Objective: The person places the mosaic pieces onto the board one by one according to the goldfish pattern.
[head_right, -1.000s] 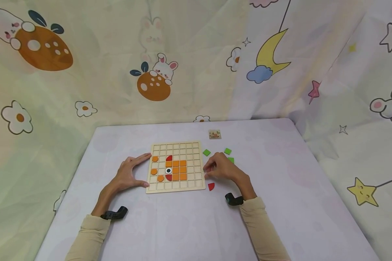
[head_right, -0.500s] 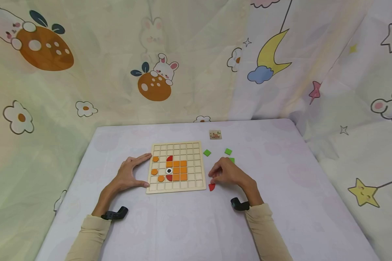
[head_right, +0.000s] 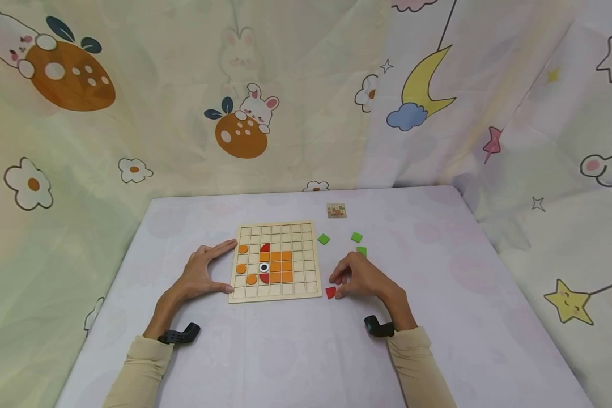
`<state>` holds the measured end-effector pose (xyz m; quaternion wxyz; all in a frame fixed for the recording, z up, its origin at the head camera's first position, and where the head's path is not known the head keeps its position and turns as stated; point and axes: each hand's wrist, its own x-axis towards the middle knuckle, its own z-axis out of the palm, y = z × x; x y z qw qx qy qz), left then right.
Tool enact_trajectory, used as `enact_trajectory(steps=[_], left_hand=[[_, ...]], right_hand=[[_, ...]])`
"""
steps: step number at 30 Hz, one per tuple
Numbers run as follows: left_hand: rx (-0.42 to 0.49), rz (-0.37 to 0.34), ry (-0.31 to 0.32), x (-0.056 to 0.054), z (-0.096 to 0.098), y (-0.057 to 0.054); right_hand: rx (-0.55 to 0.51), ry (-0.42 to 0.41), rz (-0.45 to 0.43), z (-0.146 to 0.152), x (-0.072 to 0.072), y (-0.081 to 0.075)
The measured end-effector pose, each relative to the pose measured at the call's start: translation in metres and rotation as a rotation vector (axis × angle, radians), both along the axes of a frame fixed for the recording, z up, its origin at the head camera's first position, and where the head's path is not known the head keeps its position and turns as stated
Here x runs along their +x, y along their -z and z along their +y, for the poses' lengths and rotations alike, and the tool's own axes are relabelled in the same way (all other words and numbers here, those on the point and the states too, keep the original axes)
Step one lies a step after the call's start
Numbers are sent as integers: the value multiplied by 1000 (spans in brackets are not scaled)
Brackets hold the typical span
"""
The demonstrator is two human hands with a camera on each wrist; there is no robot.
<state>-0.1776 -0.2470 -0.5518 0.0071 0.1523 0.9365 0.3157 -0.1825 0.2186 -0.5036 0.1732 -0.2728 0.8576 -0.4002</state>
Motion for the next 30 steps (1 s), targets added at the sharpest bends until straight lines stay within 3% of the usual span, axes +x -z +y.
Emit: enact_trajectory(steps=[30], left_hand=[[6,-6,5,-1,-1,0]], right_hand=[[-22,-32,34,-2,5,7]])
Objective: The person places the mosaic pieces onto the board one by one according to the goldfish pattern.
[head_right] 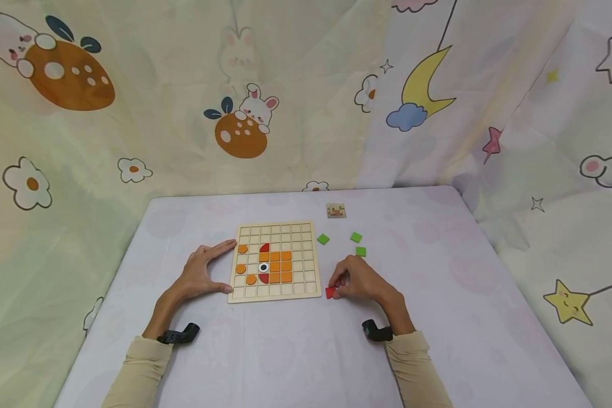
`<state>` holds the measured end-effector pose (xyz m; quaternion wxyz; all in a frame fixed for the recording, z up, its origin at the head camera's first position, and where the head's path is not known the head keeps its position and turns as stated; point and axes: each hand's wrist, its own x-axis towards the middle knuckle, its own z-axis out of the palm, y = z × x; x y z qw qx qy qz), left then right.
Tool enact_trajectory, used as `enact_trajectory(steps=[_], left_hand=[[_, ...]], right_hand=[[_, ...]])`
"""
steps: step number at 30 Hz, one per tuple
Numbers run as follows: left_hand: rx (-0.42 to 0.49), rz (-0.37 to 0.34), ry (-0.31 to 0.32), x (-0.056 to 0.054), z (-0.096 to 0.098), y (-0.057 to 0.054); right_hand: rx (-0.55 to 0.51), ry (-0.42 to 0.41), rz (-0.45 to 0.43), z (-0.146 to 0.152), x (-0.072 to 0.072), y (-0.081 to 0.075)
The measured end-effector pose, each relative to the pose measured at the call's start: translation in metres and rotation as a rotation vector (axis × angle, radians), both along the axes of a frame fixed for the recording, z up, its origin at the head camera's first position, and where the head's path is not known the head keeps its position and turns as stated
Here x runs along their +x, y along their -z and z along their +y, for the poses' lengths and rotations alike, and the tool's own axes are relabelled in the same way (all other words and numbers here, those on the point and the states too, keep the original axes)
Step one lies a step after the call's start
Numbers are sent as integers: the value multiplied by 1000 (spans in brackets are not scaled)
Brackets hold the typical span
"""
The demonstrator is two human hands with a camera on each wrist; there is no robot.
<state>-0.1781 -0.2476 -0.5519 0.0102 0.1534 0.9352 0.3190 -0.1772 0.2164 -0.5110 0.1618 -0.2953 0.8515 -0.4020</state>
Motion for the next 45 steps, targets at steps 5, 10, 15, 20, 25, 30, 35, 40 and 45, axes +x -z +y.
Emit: enact_trajectory(steps=[5,10,15,20,25,30,35,40,45], left_hand=[[8,1,2,0,1,-2],[19,6,4,0,1,-3],[14,-1,4,1,1,-2],[13,-1,4,1,1,-2],[15,-3,4,0,1,-3],[12,-8,2,0,1,-3],[14,-9,1,0,1,-2],[8,-10,-3,1,1,-2],[13,-8,-4,1,1,-2]], right_hand=[[-2,-6,15,1,-1,-1],[-16,-5,3,0,-3,-2],[-26,-8,-9,-1,-5,-2],[-33,-15,4,-1,-6,-1],[-48,-17,13,-1,-9,-1],[-53,-15,9,-1,-12,1],[-66,-15,11,-2,-14,2],[-68,-15,8,-6,-16,1],[-51,-10,13,-9,-18,-1]])
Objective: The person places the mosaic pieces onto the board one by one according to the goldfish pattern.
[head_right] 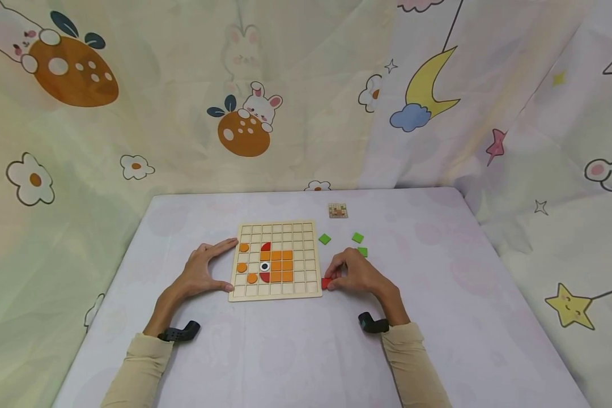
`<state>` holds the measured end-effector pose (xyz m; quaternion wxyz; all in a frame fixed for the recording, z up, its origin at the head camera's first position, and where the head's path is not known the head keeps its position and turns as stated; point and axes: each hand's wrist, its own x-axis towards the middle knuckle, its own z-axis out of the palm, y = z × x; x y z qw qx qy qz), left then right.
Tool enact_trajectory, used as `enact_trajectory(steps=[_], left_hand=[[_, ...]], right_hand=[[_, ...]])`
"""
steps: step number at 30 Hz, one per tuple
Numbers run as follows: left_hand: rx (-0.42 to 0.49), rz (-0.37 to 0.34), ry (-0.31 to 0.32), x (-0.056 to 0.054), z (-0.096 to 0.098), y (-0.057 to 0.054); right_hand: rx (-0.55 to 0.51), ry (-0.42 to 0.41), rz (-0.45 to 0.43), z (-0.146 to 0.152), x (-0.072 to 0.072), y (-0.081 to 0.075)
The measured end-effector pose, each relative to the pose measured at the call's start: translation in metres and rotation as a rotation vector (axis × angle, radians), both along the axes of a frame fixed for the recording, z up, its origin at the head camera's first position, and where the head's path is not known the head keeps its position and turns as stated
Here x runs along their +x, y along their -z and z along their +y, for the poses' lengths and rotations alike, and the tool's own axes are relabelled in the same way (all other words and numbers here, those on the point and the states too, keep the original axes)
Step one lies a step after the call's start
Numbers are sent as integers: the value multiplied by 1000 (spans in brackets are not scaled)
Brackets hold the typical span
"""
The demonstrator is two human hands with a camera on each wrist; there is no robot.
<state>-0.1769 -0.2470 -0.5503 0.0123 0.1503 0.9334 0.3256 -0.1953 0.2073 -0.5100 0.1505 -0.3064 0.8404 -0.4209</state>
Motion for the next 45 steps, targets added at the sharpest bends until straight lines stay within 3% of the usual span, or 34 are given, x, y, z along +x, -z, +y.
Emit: enact_trajectory(steps=[29,45], left_hand=[[4,7,5,0,-1,-1],[-9,13,0,0,-1,0]], right_hand=[[9,-14,71,-17,-14,-2],[-24,-37,64,-29,-16,-1]])
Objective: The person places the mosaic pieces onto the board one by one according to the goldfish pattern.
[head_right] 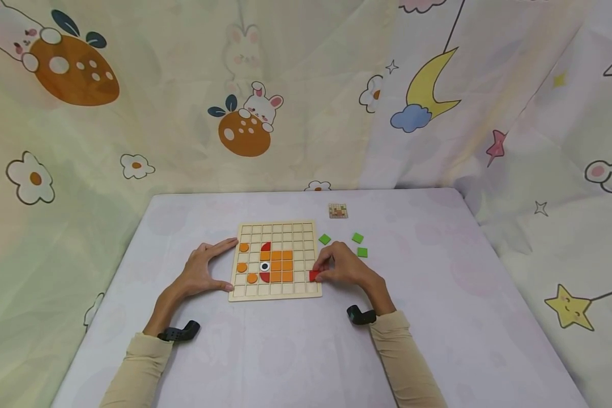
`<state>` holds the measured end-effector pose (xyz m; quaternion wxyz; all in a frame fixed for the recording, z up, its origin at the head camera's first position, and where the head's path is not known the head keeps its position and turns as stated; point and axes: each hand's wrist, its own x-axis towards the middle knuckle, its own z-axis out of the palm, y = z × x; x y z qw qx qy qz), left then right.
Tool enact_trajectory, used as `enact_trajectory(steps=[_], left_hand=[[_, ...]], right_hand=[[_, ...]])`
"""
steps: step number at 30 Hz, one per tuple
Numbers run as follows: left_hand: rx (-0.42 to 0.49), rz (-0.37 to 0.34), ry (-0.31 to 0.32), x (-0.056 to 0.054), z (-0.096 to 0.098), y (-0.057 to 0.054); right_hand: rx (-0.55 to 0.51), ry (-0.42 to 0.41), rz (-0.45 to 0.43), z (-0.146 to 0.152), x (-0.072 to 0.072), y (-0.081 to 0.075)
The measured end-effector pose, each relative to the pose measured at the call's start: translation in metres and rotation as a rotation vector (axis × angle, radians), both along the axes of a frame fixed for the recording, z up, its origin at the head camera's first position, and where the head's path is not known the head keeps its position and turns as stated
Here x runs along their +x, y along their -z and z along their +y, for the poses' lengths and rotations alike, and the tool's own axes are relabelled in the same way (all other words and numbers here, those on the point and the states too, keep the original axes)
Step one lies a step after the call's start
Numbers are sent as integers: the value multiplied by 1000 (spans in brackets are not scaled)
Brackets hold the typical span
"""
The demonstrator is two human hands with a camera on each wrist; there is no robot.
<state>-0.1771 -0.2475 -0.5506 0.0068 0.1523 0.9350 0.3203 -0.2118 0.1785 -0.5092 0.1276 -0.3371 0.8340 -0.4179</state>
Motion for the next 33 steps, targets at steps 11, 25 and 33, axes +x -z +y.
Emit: enact_trajectory(steps=[11,25,33], left_hand=[[8,-5,3,-1,1,-1],[17,-12,-6,2,1,0],[9,-12,-7,0,0,1]], right_hand=[[-6,3,8,-2,0,2],[3,1,19,-9,1,4],[7,-1,5,-13,0,3]])
